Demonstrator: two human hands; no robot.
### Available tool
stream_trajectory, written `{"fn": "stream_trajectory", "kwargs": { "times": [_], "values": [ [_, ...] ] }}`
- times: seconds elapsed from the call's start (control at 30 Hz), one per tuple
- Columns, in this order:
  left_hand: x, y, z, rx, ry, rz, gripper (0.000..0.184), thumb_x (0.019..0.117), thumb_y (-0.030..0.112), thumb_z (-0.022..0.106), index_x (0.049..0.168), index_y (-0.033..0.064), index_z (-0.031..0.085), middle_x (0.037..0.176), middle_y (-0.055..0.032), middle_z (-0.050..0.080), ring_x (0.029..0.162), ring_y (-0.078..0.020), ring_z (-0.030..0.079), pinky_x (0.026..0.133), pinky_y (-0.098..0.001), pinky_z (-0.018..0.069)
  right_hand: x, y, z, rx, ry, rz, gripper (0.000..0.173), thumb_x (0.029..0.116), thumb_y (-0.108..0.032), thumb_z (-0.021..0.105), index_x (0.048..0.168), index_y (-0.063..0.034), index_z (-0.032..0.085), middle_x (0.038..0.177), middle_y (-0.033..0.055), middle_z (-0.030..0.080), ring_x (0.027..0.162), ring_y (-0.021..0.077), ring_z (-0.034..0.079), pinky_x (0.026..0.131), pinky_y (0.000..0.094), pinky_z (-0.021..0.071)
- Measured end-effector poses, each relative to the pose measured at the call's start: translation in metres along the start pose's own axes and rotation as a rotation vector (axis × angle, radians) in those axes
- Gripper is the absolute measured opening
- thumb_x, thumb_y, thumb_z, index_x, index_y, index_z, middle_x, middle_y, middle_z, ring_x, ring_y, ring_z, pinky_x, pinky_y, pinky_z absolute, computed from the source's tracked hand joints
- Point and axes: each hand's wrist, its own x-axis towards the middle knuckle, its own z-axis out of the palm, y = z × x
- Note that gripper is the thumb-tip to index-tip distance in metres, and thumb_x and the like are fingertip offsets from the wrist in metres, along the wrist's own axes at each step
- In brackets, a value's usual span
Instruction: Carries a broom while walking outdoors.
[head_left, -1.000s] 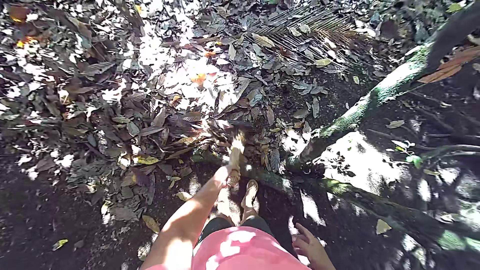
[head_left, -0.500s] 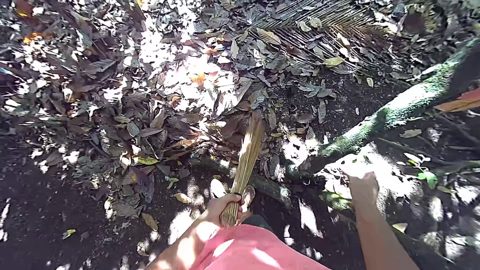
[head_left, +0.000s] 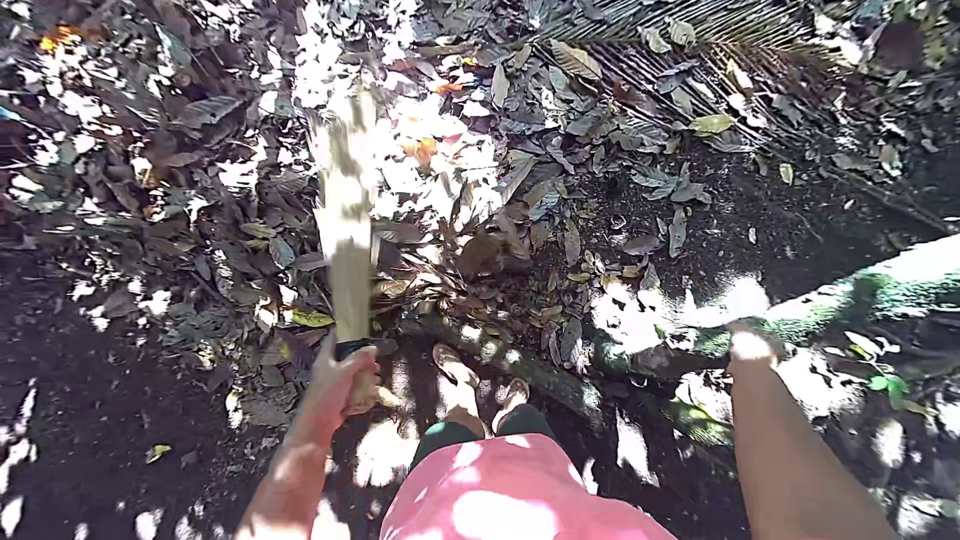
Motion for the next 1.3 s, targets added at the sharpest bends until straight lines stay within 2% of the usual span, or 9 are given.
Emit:
{"fn": "stream_trajectory", "kwargs": {
  "times": [0.13,0.27,0.4,0.47,0.7,0.83,0.97,1.17,1.3],
  "values": [
    [0.004,0.017,-0.073,-0.073,0.216,0.07,0.069,0.0904,0.021,0.066,0.151,0.0153,0.033,0.098,-0.0075,0.066,0.069,-0.0181,0.07,0.059,-0.0356,0.0621,-0.004,-0.004,0.0,-0.22,0.121,0.067,0.093,0.0856,-0.055,0.072,0.149,0.0065,0.042,0.149,0.0275,0.048,0.141,0.0372,0.046,0.116,0.0527,0.0389],
    [0.007,-0.009,-0.128,-0.147,0.385,0.017,0.056,0.0945,0.02,0.062,0.144,0.0111,0.038,0.094,-0.0047,0.066,0.069,-0.0159,0.07,0.059,-0.0337,0.0617,-0.011,0.01,0.014,-0.214,-0.021,0.1,0.081,0.0931,-0.046,0.071,0.145,0.0102,0.045,0.148,0.032,0.047,0.141,0.0428,0.044,0.115,0.0586,0.0358],
    [0.0,-0.046,-0.139,-0.31,0.444,-0.12,0.016,0.1023,0.018,0.052,0.116,0.0099,0.054,0.084,-0.001,0.066,0.065,-0.0115,0.067,0.058,-0.0292,0.0598,-0.004,0.01,0.022,-0.418,-0.035,0.128,0.076,0.095,-0.043,0.066,0.146,0.0097,0.044,0.15,0.0295,0.046,0.143,0.0386,0.044,0.117,0.053,0.0368],
    [-0.005,-0.059,-0.134,-0.409,0.446,-0.186,0.014,0.1045,0.02,0.048,0.102,0.0111,0.058,0.079,-0.0002,0.066,0.063,-0.0103,0.066,0.057,-0.0267,0.059,-0.011,0.006,0.02,-0.462,-0.017,0.119,0.075,0.0954,-0.045,0.064,0.144,0.0089,0.047,0.148,0.0285,0.049,0.141,0.0375,0.046,0.116,0.0526,0.0388],
    [-0.029,-0.094,-0.134,-0.83,0.416,-0.326,0.021,0.1044,0.026,0.044,0.101,0.0096,0.056,0.081,-0.0044,0.066,0.064,-0.0105,0.069,0.054,-0.0229,0.0593,-0.002,0.012,0.033,-0.667,0.044,0.125,0.052,0.0995,-0.034,0.048,0.128,0.0082,0.06,0.136,0.0271,0.059,0.13,0.0384,0.057,0.103,0.058,0.0491],
    [-0.043,-0.115,-0.142,-0.96,0.385,-0.317,0.025,0.1039,0.03,0.044,0.102,0.0089,0.057,0.082,-0.0045,0.067,0.066,-0.0106,0.07,0.055,-0.0231,0.0602,0.001,0.01,0.032,-0.775,-0.008,0.098,0.049,0.0975,-0.032,0.052,0.126,0.0073,0.061,0.134,0.0268,0.061,0.128,0.0395,0.059,0.101,0.0602,0.0498],
    [-0.064,-0.132,-0.147,-1.061,0.408,-0.297,0.026,0.1048,0.031,0.043,0.099,0.0102,0.056,0.081,-0.004,0.066,0.066,-0.0112,0.07,0.056,-0.0236,0.0603,-0.007,-0.002,0.017,-0.786,-0.127,0.02,0.048,0.0976,-0.031,0.057,0.125,0.0069,0.064,0.136,0.0282,0.059,0.132,0.0411,0.055,0.106,0.0605,0.0463],
    [-0.108,-0.147,-0.157,-1.06,0.49,-0.195,0.023,0.1057,0.025,0.039,0.095,0.0119,0.054,0.077,-0.0031,0.066,0.064,-0.0096,0.069,0.055,-0.022,0.059,-0.006,0.001,0.014,-0.799,-0.203,-0.064,0.051,0.1,-0.037,0.055,0.124,0.0064,0.065,0.136,0.0297,0.059,0.132,0.0424,0.055,0.107,0.0624,0.0436],
    [-0.107,-0.141,-0.167,-0.91,0.522,-0.177,0.018,0.1048,0.022,0.041,0.095,0.0137,0.054,0.076,-0.0021,0.065,0.064,-0.0093,0.067,0.057,-0.022,0.0582,0.003,0.007,0.013,-0.797,-0.24,-0.104,0.054,0.1014,-0.037,0.054,0.131,0.0068,0.061,0.141,0.0307,0.055,0.137,0.0435,0.05,0.111,0.0631,0.0395]
  ]
}}
